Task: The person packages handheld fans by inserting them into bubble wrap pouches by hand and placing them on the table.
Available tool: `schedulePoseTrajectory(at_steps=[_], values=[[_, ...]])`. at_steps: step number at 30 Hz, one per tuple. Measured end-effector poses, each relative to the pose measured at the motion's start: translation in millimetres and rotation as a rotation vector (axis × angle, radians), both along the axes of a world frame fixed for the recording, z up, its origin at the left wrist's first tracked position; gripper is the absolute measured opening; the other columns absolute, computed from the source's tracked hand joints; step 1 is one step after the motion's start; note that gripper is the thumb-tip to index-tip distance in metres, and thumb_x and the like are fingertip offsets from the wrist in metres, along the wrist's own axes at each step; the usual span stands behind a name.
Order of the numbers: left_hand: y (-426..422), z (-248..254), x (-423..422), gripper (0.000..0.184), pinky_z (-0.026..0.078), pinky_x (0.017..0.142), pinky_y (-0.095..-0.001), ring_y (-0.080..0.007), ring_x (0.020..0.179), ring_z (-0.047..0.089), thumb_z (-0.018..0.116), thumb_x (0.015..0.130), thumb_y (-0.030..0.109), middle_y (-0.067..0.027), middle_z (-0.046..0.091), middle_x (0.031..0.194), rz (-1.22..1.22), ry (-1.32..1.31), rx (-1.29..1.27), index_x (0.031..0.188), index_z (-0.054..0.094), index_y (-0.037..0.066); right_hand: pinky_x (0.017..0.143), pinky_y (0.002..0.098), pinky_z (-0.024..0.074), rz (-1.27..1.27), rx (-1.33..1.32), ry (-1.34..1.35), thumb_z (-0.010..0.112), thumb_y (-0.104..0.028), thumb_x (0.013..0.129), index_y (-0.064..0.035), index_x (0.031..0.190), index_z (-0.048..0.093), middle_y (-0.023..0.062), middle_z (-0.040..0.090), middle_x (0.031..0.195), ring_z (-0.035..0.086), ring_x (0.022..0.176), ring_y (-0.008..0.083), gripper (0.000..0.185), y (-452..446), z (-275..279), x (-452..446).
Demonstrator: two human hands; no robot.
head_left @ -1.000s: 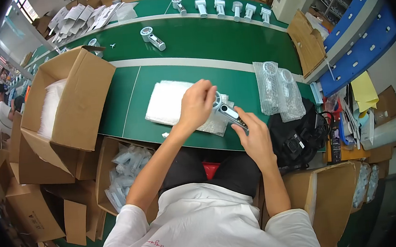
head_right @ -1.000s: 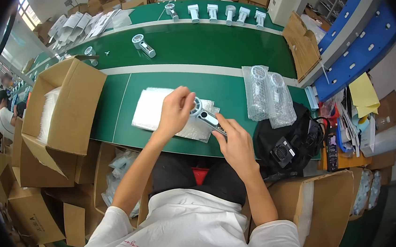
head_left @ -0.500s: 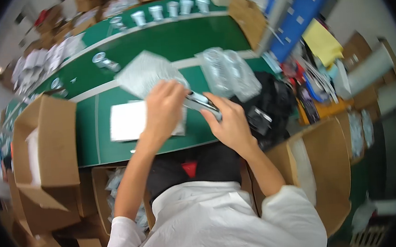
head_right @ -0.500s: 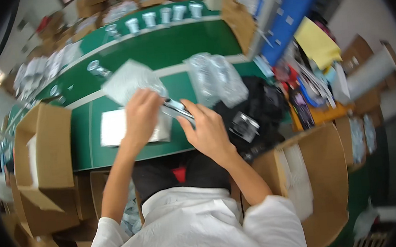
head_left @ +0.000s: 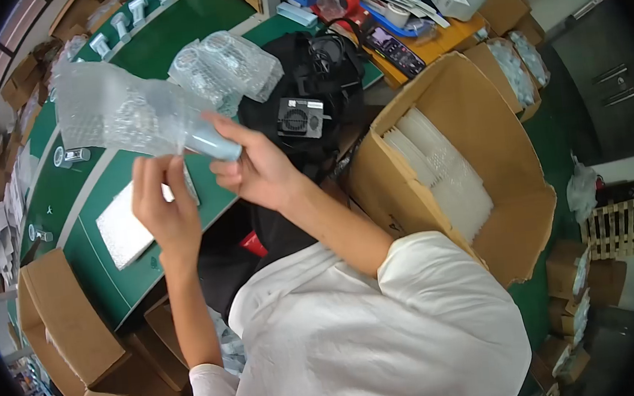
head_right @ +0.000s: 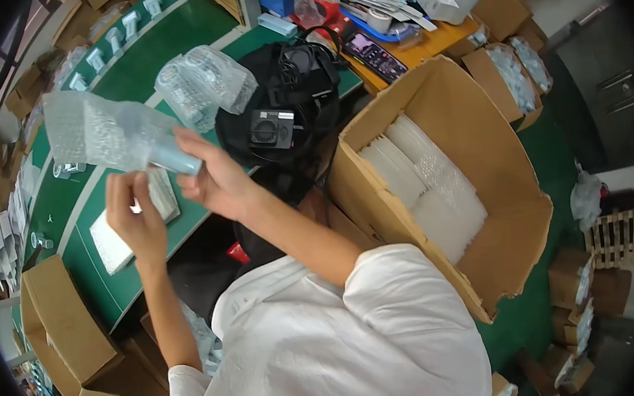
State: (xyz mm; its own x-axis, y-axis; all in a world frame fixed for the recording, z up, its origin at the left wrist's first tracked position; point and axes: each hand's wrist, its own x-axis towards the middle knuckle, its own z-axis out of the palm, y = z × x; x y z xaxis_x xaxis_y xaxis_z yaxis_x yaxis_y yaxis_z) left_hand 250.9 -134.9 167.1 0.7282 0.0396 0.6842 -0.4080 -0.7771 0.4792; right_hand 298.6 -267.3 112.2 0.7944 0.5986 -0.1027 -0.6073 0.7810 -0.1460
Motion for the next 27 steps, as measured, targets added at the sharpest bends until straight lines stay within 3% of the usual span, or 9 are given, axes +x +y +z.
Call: schedulePoseTrajectory(at_steps=[1, 6, 8, 9, 13, 19, 23, 26, 27], values=[[0, 6, -2, 0.006, 0.034, 0.057, -0.0288, -0.0167, 0.062, 0.038, 0.06, 0.088, -0.003, -0.0048, 0.049, 0.075, -0.004, 0.016, -0.008, 0.084, 0.058, 0.001, 0.043, 0.0192, 0.0345, -0.004, -0.008, 0.016, 0.053, -0.026, 0.102, -0.007, 0.126, 0.051, 0.0155, 0.068, 0.107, 0.046, 0.047, 0.0089, 0.031, -3, 5, 2], [7, 28, 15, 0.011, 0.033, 0.059, -0.0252, -0.0124, 0.064, 0.036, 0.059, 0.094, 0.003, -0.0014, 0.048, 0.074, -0.081, -0.07, -0.075, 0.083, 0.058, 0.003, 0.046, 0.0229, 0.0379, 0.06, -0.178, -0.449, 0.059, -0.032, 0.1, -0.0082, 0.137, 0.045, 0.0085, 0.065, 0.113, 0.058, 0.057, 0.0136, 0.046, -14, 51, 14], [9, 41, 23, 0.02, 0.032, 0.061, -0.0213, -0.0083, 0.066, 0.037, 0.059, 0.1, 0.015, 0.0004, 0.049, 0.075, -0.064, -0.049, -0.331, 0.083, 0.059, 0.003, 0.05, 0.0257, 0.0458, 0.013, -0.532, -0.777, 0.07, -0.035, 0.091, -0.0043, 0.13, 0.055, 0.0114, 0.069, 0.109, 0.066, 0.062, 0.0188, 0.052, -10, 66, 18], [13, 45, 29, 0.02, 0.032, 0.061, -0.0213, -0.0083, 0.066, 0.037, 0.059, 0.1, 0.015, 0.0004, 0.049, 0.075, -0.065, -0.048, -0.335, 0.083, 0.059, 0.003, 0.05, 0.0257, 0.0458, 0.013, -0.537, -0.776, 0.07, -0.035, 0.091, -0.0043, 0.13, 0.055, 0.0114, 0.069, 0.109, 0.066, 0.062, 0.0188, 0.052, -11, 69, 23], [44, 52, 48, 0.03, 0.03, 0.061, -0.0186, -0.0052, 0.066, 0.035, 0.058, 0.102, 0.027, 0.0029, 0.048, 0.073, -0.111, 0.017, -0.501, 0.083, 0.059, 0.005, 0.056, 0.0321, 0.0531, -0.441, -1.683, -1.575, 0.081, -0.034, 0.077, 0.0001, 0.114, 0.066, 0.014, 0.073, 0.098, 0.068, 0.06, 0.0247, 0.052, -8, 82, 47], [63, 32, 49, 0.031, 0.029, 0.06, -0.018, -0.0042, 0.063, 0.032, 0.059, 0.102, 0.031, 0.0052, 0.044, 0.069, 0.009, 0.079, -0.588, 0.083, 0.06, 0.007, 0.064, 0.0374, 0.0559, -0.242, -2.024, -1.788, 0.083, -0.027, 0.069, 0.0017, 0.104, 0.071, 0.0167, 0.073, 0.087, 0.069, 0.065, 0.0286, 0.047, 8, 140, 63], [95, 27, 51, 0.031, 0.028, 0.058, -0.0182, -0.004, 0.061, 0.032, 0.059, 0.102, 0.032, 0.0057, 0.044, 0.068, 0.009, 0.153, -0.638, 0.085, 0.063, 0.007, 0.06, 0.0375, 0.0515, -0.511, -1.972, -2.099, 0.074, -0.017, 0.071, -0.0063, 0.076, 0.075, 0.0117, 0.071, 0.073, 0.065, 0.06, 0.0252, 0.012, 45, 147, 87], [119, 14, 52, 0.028, 0.031, 0.059, -0.0192, -0.0053, 0.062, 0.036, 0.06, 0.101, 0.03, 0.0038, 0.049, 0.07, 0.064, 0.166, -0.567, 0.088, 0.064, 0.005, 0.063, 0.0407, 0.0518, -0.495, -1.875, -2.243, 0.07, -0.014, 0.072, -0.0071, 0.079, 0.075, 0.0138, 0.072, 0.076, 0.066, 0.065, 0.0256, 0.012, 87, 152, 133], [123, 2, 54, 0.026, 0.032, 0.059, -0.0203, -0.0065, 0.063, 0.038, 0.061, 0.1, 0.028, 0.0024, 0.051, 0.072, 0.054, 0.119, -0.514, 0.089, 0.063, 0.005, 0.063, 0.0431, 0.0519, -0.563, -1.928, -2.16, 0.072, -0.017, 0.072, -0.008, 0.08, 0.074, 0.0128, 0.072, 0.077, 0.066, 0.065, 0.0273, 0.012, 98, 148, 144]])
